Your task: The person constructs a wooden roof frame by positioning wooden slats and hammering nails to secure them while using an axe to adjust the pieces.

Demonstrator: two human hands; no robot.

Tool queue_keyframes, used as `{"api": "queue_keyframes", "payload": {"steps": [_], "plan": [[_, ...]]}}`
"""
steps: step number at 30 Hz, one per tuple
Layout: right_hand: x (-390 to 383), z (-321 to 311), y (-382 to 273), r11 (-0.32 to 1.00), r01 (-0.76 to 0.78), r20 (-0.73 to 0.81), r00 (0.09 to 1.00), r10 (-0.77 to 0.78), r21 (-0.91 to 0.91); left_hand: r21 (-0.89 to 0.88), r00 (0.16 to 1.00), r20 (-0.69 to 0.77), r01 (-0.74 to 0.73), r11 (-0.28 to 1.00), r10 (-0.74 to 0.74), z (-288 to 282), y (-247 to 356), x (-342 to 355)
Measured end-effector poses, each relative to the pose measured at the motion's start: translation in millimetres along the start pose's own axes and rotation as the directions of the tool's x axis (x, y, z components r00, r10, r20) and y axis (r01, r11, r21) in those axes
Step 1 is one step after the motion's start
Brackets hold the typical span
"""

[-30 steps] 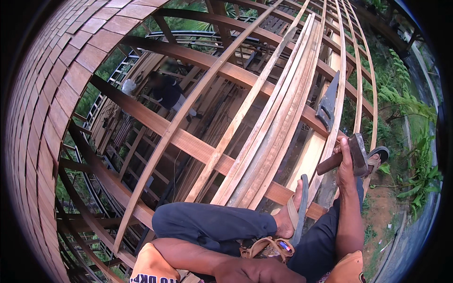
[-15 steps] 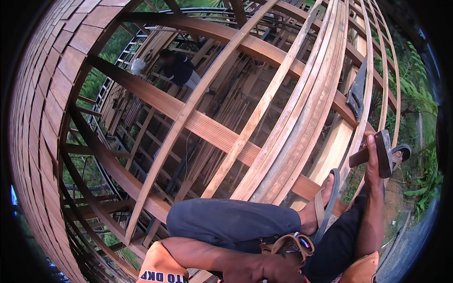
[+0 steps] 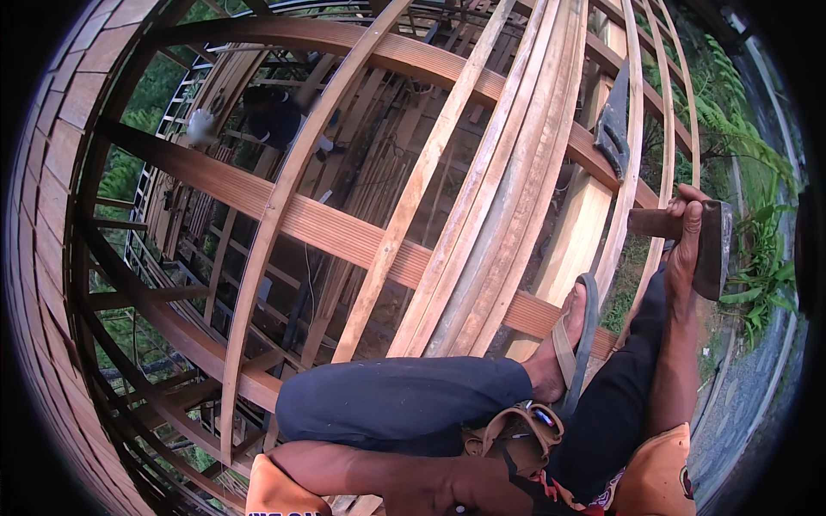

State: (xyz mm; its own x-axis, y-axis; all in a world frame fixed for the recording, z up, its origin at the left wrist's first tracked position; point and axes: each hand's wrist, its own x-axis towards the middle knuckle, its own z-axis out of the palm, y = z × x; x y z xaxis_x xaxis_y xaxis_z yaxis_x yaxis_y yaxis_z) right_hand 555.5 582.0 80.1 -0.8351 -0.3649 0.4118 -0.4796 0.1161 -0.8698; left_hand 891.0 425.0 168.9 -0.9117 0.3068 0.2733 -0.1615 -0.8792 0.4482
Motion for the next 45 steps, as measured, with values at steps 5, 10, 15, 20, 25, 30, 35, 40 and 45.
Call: {"api": "queue_keyframes", "payload": {"steps": [5,10,15,20,25,30,35,40,45], "plan": [[10.4,-6.8,8.6,0.996,-0.069,-0.054,0.996,0.073,0.059,0.022,0.997,-0.072,-0.034,0.999,0.035,-4.4,-0.1,-1.4],[11.5,-24.9,18.3,0.988,-0.133,-0.076,0.987,0.139,0.079,0.035,0.984,-0.173,0.042,0.999,-0.035,-4.6,-3.0,2.1],[3.5,-20.1,25.1,0.948,-0.251,-0.059,0.962,0.267,0.194,-0.097,0.951,-0.309,-0.024,0.995,-0.007,3.3,-9.6,6.4],[-5.1,-30.4,34.2,0.963,-0.264,-0.066,0.961,0.267,0.050,-0.076,0.963,-0.257,0.067,0.995,-0.085,-6.7,-10.7,-1.8],[-12.2,-12.3,6.7,0.904,-0.422,0.121,0.896,0.427,-0.069,-0.056,0.873,-0.453,0.175,0.983,-0.181,4.8,0.2,5.0],[-16.6,-5.1,6.2,0.883,-0.095,0.450,0.832,0.324,-0.460,-0.017,0.851,-0.480,0.235,0.972,-0.214,-0.8,-4.6,11.8],[-31.8,-7.7,15.6,0.518,0.592,0.786,0.438,0.436,-0.617,-0.021,0.830,-0.491,0.291,0.957,-0.263,-2.9,-11.2,15.3],[-31.2,-4.0,4.7,0.659,0.466,0.806,0.382,0.452,-0.591,0.029,0.836,-0.534,0.167,0.986,-0.126,-2.9,-23.6,15.4],[-20.2,-5.2,16.3,0.667,0.506,0.836,0.289,0.466,-0.547,-0.199,0.672,-0.722,0.026,0.980,-0.165,-8.4,-19.9,16.6]]}}
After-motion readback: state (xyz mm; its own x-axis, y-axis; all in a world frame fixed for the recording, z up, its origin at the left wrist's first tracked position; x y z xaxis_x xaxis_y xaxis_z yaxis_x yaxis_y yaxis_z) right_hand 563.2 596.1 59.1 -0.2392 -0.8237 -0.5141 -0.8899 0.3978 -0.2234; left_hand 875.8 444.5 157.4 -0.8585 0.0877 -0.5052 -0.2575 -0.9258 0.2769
